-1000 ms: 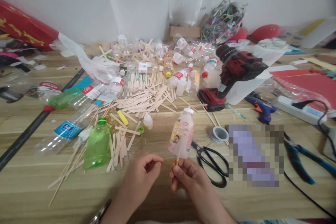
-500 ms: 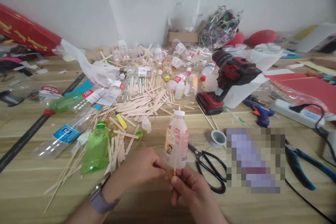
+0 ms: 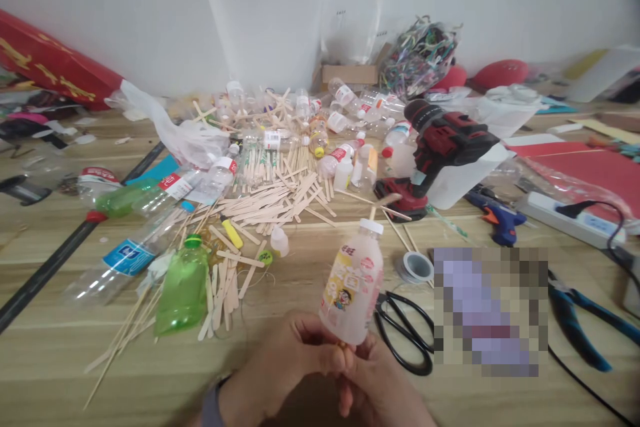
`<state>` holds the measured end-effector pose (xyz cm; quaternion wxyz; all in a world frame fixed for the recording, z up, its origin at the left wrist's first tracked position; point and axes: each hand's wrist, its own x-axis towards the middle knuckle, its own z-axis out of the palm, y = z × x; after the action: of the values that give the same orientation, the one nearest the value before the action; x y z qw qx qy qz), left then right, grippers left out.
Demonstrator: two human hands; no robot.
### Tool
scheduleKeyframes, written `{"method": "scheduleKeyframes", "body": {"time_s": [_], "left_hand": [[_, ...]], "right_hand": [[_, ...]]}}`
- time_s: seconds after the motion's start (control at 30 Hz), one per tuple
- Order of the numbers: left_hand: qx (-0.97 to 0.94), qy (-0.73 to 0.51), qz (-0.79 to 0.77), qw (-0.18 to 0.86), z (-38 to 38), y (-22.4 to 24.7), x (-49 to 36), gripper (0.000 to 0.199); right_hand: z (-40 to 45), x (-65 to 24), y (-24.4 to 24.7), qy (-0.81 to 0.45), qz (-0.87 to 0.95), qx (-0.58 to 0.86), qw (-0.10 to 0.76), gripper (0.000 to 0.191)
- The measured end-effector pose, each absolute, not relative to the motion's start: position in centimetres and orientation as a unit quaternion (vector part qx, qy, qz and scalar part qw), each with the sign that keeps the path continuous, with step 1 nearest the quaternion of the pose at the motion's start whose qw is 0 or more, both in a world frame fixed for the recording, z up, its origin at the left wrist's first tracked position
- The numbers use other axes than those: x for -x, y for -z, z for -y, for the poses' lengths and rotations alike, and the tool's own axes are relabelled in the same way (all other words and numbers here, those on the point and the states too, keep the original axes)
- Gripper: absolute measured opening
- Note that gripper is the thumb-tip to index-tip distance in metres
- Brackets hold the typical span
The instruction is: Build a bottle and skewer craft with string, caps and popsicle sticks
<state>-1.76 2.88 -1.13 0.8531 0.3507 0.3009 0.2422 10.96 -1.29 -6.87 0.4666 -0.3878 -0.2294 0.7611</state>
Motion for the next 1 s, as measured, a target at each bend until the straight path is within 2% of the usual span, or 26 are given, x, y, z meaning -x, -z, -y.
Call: {"method": "scheduleKeyframes", "body": {"time_s": [0.1, 0.2, 0.43, 0.57, 0.83, 1.0], "left_hand": [[-0.299, -0.265, -0.299, 0.867, -2.5, 1.9, 1.4, 0.041], [-0.27, -0.233, -0.347, 0.868, -2.5, 2.4, 1.5, 0.039], [-0.208, -0.209, -0.405, 0.866, -2.3, 2.3, 1.8, 0.049], [-0.227, -0.209, -0.387, 0.869, -2.1, 2.2, 1.7, 0.046], [-0.318, -0.263, -0.451, 0.791, -1.6, 2.7, 1.1, 0.052], [-0.288, -0.261, -0.447, 0.806, -1.4, 2.7, 1.1, 0.051]], "right_hand": [[1.3, -11.3, 6.0, -0.75, 0.245, 0.381, 0.482, 0.051], [1.2, -12.1, 4.7, -0.727, 0.261, 0.432, 0.465, 0.046], [1.0, -13.4, 3.4, -0.705, 0.283, 0.53, 0.377, 0.056], [1.4, -13.3, 3.4, -0.715, 0.23, 0.502, 0.428, 0.049], [2.5, -13.1, 5.6, -0.725, 0.188, 0.381, 0.542, 0.039], [2.4, -13.6, 5.0, -0.776, 0.071, 0.338, 0.528, 0.029]]}}
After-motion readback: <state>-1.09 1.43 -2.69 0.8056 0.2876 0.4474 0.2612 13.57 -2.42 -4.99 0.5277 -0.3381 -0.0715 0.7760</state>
